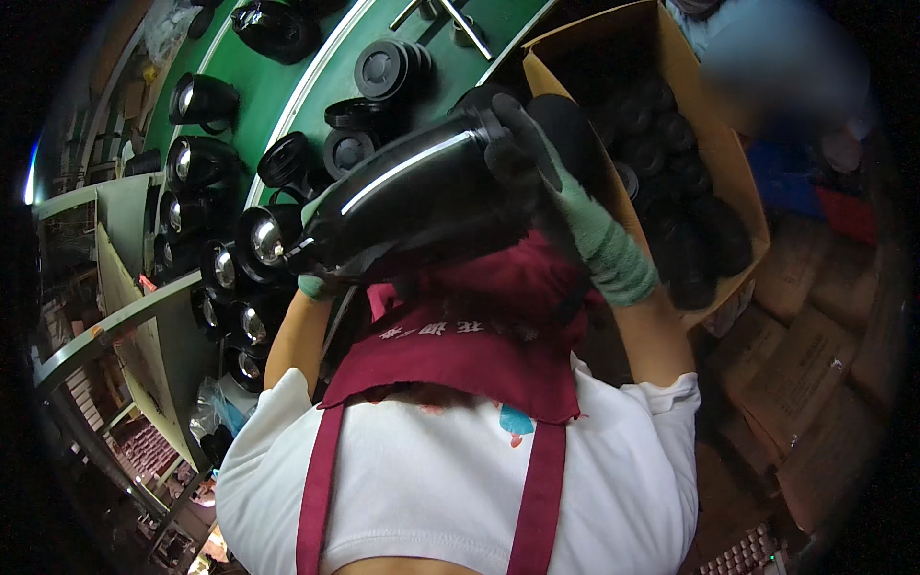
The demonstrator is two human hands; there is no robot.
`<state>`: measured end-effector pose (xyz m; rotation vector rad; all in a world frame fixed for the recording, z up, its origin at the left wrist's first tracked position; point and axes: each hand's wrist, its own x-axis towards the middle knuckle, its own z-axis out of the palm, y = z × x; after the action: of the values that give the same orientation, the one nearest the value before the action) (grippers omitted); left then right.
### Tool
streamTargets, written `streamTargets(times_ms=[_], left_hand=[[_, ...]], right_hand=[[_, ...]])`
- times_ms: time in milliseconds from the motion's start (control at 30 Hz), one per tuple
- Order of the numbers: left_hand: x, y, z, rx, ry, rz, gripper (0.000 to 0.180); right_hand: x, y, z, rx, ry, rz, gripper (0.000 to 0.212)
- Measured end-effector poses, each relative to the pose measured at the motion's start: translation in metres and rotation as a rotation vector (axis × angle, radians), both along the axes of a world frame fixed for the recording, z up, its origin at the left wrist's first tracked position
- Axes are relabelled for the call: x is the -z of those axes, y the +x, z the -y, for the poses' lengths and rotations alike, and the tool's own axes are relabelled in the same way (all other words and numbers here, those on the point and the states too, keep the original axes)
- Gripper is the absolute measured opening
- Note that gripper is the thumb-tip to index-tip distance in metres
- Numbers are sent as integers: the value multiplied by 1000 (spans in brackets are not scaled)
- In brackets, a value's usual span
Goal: The person repeatedly picks up black kettle bodies and lids from a green workbench, aligns and presses the lids onto the bodies, and places the assembled units back on the bench. The process is repeated for multiple units in a continuous assembly-line manner.
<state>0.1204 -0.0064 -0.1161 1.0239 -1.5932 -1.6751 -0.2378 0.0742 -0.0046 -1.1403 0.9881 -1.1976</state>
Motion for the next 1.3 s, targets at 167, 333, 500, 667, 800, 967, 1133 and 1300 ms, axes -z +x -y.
streamTargets(times_ms=[167,333,500,667,800,967,1133,1300], left_hand=[[-3,-7,-4,47,45,-4,50],[-9,-19,-4,105,103,-25,50],[-6,-27,-6,154,151,-35,49],[-1,-31,-8,225,225,-68,49],[8,-40,-13,364,337,-59,48],[34,-34,-41,605,590,19,48],[-46,-41,3,228,-259,129,45],[-30,-20,-1,-3,276,-159,41]], right_hand=[[8,38,-6,327,-68,-103,63],[21,44,-13,388,-292,-324,54],[8,34,-4,313,-254,-348,56],[5,25,-12,309,-201,-322,57],[-4,24,-8,297,-209,-380,67],[-24,27,9,145,-674,-607,73],[8,18,-3,216,-258,-360,61],[49,1,-31,60,-190,-404,59]])
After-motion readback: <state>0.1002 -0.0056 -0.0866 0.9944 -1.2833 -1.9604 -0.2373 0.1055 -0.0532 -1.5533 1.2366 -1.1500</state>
